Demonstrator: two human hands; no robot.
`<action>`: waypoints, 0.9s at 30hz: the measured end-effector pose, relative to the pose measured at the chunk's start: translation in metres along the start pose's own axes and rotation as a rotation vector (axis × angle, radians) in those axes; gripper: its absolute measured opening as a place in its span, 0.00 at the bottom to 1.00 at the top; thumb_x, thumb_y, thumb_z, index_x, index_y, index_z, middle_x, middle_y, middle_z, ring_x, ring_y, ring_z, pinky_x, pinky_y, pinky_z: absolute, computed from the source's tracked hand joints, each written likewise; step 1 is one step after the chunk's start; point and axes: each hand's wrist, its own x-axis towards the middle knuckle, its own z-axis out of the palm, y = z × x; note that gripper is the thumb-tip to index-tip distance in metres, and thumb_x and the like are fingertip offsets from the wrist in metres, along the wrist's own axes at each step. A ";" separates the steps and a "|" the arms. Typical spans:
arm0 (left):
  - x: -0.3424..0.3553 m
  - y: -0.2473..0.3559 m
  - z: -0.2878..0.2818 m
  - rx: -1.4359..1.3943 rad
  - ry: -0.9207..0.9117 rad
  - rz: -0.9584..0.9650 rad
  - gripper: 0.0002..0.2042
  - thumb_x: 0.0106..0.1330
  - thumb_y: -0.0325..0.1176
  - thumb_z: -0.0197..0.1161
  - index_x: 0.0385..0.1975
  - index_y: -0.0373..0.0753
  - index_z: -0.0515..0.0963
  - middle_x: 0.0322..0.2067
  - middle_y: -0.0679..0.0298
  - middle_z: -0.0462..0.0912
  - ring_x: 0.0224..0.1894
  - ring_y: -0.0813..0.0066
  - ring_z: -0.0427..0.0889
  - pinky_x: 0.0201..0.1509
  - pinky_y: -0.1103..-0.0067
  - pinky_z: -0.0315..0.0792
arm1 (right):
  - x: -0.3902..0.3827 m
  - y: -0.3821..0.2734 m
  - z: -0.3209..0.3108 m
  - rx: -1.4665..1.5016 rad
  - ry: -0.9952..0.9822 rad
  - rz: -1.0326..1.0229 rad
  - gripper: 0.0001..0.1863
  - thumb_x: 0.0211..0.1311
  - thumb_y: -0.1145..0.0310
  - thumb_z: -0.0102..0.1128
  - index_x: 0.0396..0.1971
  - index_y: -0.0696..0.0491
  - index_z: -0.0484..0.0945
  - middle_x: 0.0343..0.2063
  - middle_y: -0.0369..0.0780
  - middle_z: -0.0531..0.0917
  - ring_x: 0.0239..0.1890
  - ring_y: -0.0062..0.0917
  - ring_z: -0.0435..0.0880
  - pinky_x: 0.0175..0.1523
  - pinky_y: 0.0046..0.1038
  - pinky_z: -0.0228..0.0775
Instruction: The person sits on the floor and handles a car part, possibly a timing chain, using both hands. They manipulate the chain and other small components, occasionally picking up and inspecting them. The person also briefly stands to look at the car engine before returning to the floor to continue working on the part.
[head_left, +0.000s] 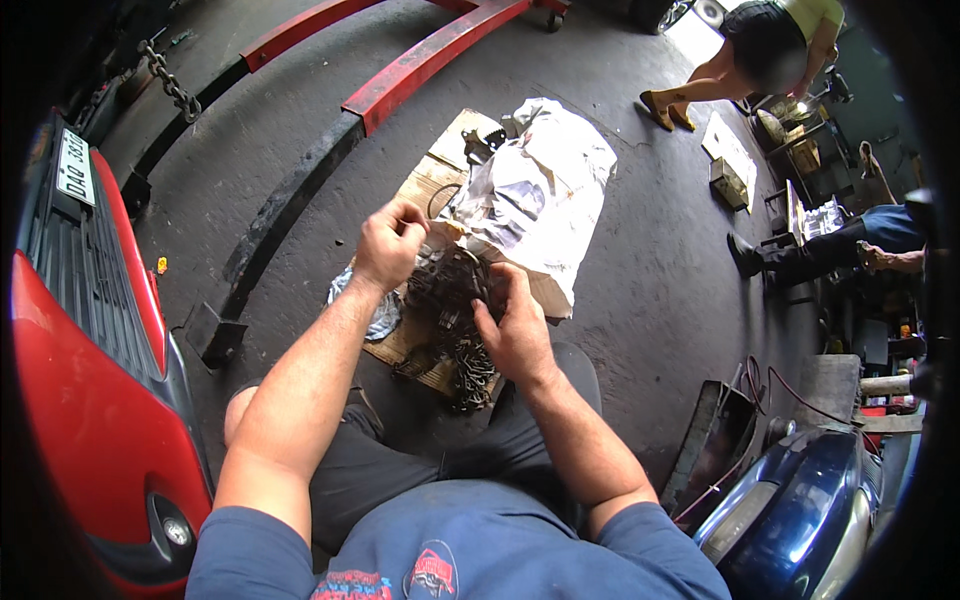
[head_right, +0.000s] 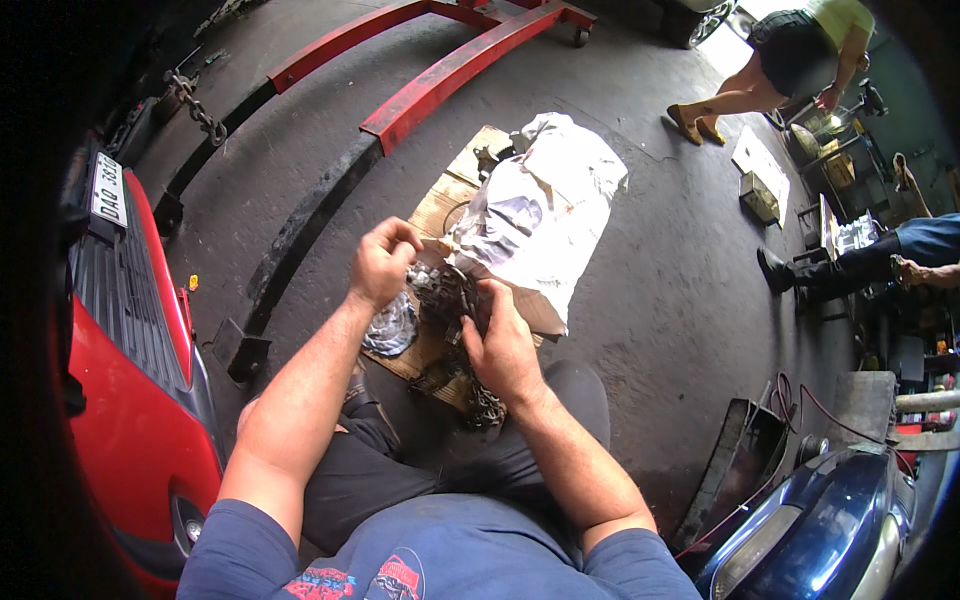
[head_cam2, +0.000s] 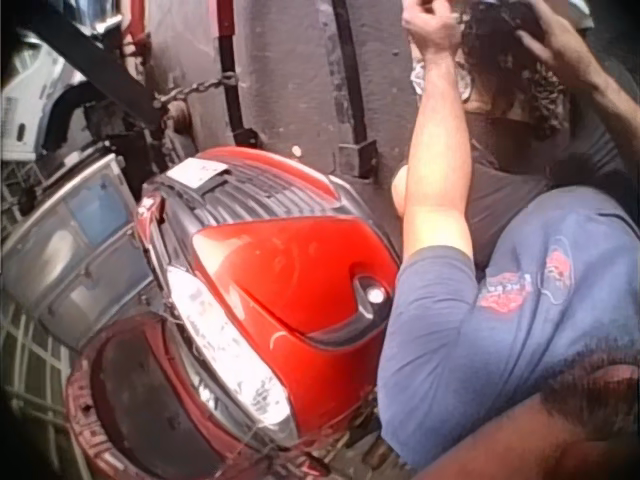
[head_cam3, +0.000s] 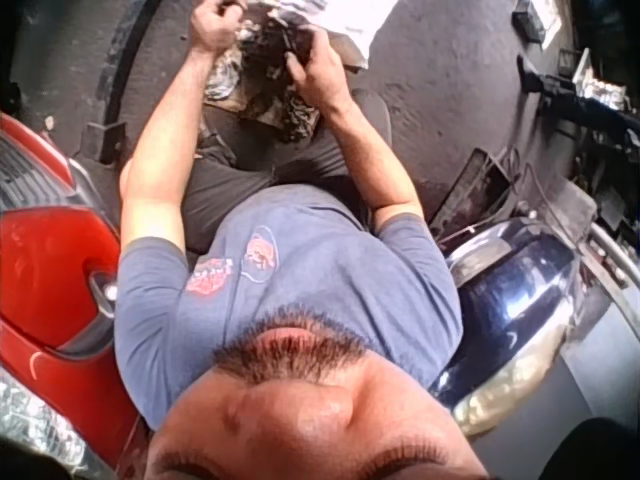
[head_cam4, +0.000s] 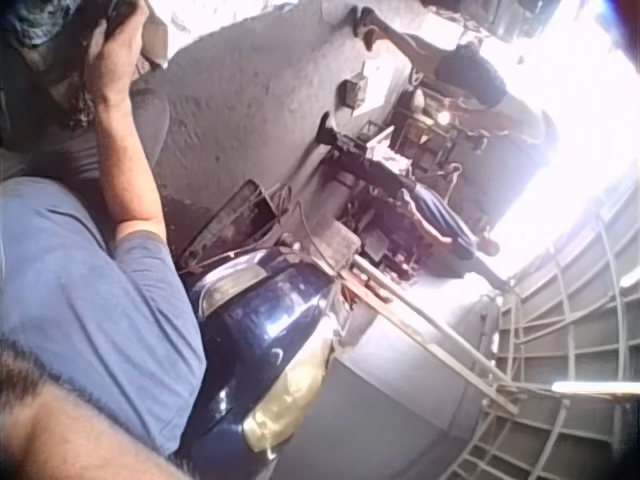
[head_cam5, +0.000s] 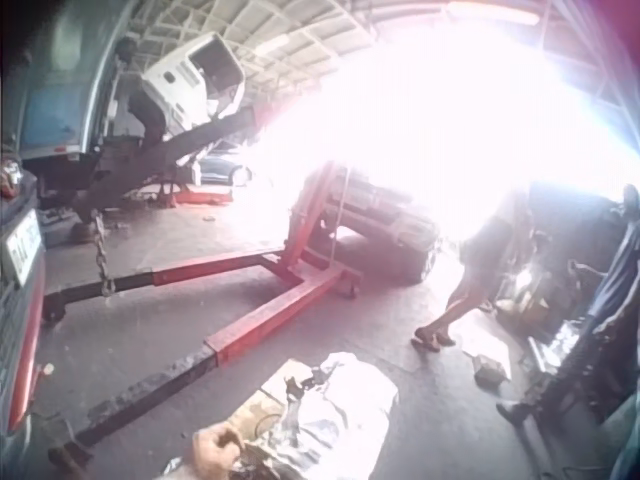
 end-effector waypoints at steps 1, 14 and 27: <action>0.003 0.005 -0.002 -0.052 0.048 -0.011 0.06 0.60 0.25 0.50 0.29 0.36 0.77 0.27 0.70 0.79 0.29 0.86 0.74 0.36 0.84 0.71 | -0.004 0.006 0.006 0.012 0.009 0.021 0.27 0.60 0.73 0.65 0.58 0.56 0.65 0.30 0.42 0.79 0.30 0.30 0.79 0.37 0.32 0.73; 0.009 0.058 -0.004 0.299 -0.556 0.311 0.16 0.60 0.18 0.56 0.47 0.37 0.82 0.50 0.58 0.79 0.52 0.67 0.81 0.58 0.74 0.77 | 0.043 -0.031 -0.012 0.062 -0.154 -0.188 0.19 0.56 0.78 0.58 0.49 0.57 0.72 0.35 0.47 0.79 0.38 0.39 0.82 0.45 0.36 0.74; -0.014 0.022 0.015 0.188 -0.209 0.640 0.15 0.50 0.24 0.68 0.40 0.35 0.80 0.46 0.56 0.81 0.51 0.61 0.82 0.56 0.71 0.77 | 0.015 -0.016 -0.008 0.167 -0.058 0.017 0.21 0.59 0.78 0.61 0.54 0.53 0.72 0.30 0.37 0.77 0.32 0.21 0.77 0.39 0.25 0.73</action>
